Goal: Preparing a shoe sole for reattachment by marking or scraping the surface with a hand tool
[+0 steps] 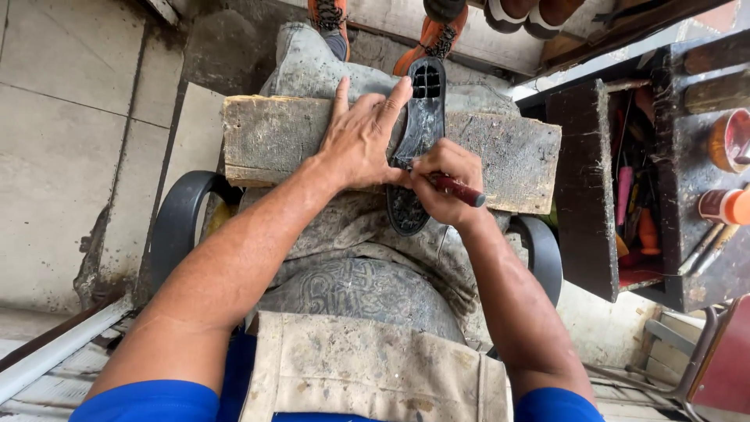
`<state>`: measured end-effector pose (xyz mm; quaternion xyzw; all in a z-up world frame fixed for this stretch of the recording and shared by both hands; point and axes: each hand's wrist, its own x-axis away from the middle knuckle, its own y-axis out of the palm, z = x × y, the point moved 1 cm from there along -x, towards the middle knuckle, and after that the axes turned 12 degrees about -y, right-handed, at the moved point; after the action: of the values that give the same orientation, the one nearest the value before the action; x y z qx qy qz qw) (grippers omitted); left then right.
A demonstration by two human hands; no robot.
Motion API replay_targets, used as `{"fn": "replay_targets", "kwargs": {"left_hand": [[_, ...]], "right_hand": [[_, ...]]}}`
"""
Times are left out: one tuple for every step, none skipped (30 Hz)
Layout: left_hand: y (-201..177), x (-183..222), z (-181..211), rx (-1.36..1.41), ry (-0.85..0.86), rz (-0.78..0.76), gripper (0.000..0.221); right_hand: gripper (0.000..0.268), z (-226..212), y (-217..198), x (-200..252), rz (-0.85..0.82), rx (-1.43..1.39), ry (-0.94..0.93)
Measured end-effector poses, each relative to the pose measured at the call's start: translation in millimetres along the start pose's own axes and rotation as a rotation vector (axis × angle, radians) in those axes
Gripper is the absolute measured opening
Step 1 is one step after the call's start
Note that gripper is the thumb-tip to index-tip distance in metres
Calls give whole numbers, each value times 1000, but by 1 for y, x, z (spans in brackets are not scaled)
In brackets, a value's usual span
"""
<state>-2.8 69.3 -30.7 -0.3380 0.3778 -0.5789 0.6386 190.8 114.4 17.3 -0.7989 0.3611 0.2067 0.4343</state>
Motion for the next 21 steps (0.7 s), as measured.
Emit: {"fn": "replay_targets", "kwargs": {"left_hand": [[2, 1, 0, -16, -7, -26, 161], [4, 1, -1, -32, -13, -53, 164], [3, 0, 0, -29, -8, -53, 164], [2, 0, 2, -21, -2, -57, 167], [-1, 1, 2, -16, -10, -59, 170], [-1, 4, 1, -17, -20, -57, 170], [-1, 4, 1, -20, -8, -47, 168], [-1, 3, 1, -23, 4, -38, 167], [-5, 2, 5, -20, 14, -42, 167], [-9, 1, 8, -19, -11, -69, 166], [-13, 1, 9, -18, -46, -92, 166], [-9, 2, 7, -17, -47, -93, 166], [-5, 3, 4, -17, -19, -51, 163], [-2, 4, 2, -18, 10, -9, 160], [-1, 4, 0, -19, 11, -10, 160], [-1, 4, -1, -30, 8, -10, 162], [1, 2, 0, -36, 17, -13, 164], [0, 1, 3, -34, 30, -18, 164], [-2, 1, 5, -41, -1, -47, 166], [-6, 1, 8, -49, -32, -75, 168], [-9, 2, 9, -52, -35, -71, 168]], "right_hand": [[25, 0, -2, 2, 11, -45, 25], [24, 1, -4, 4, 21, -90, 50], [24, 3, -2, 7, 23, -85, 51], [21, 6, -1, 9, 65, -61, 53], [19, 9, 2, 9, 101, -52, 52], [19, 5, 1, 10, 96, -60, 50], [17, 2, -1, 11, 22, -78, 44], [16, 0, -2, 11, -53, -95, 37], [16, 1, -3, 9, -48, -87, 43], [12, 3, -4, 7, 43, -78, 104], [10, 6, -3, 3, 128, -78, 162], [10, 1, -3, 5, 126, -78, 163], [15, -2, -1, 5, 28, -71, 77], [23, -6, 1, 5, -71, -64, -8], [23, 1, -2, 3, -69, -64, -7], [22, 8, -5, 1, -84, -41, 2], [22, 14, -9, 1, -94, -8, 18], [22, 25, -11, -2, -88, 2, 26], [19, 38, -13, -9, -39, -8, 74], [18, 50, -14, -16, 11, -17, 123], [18, 50, -11, -25, 11, -21, 118]]}}
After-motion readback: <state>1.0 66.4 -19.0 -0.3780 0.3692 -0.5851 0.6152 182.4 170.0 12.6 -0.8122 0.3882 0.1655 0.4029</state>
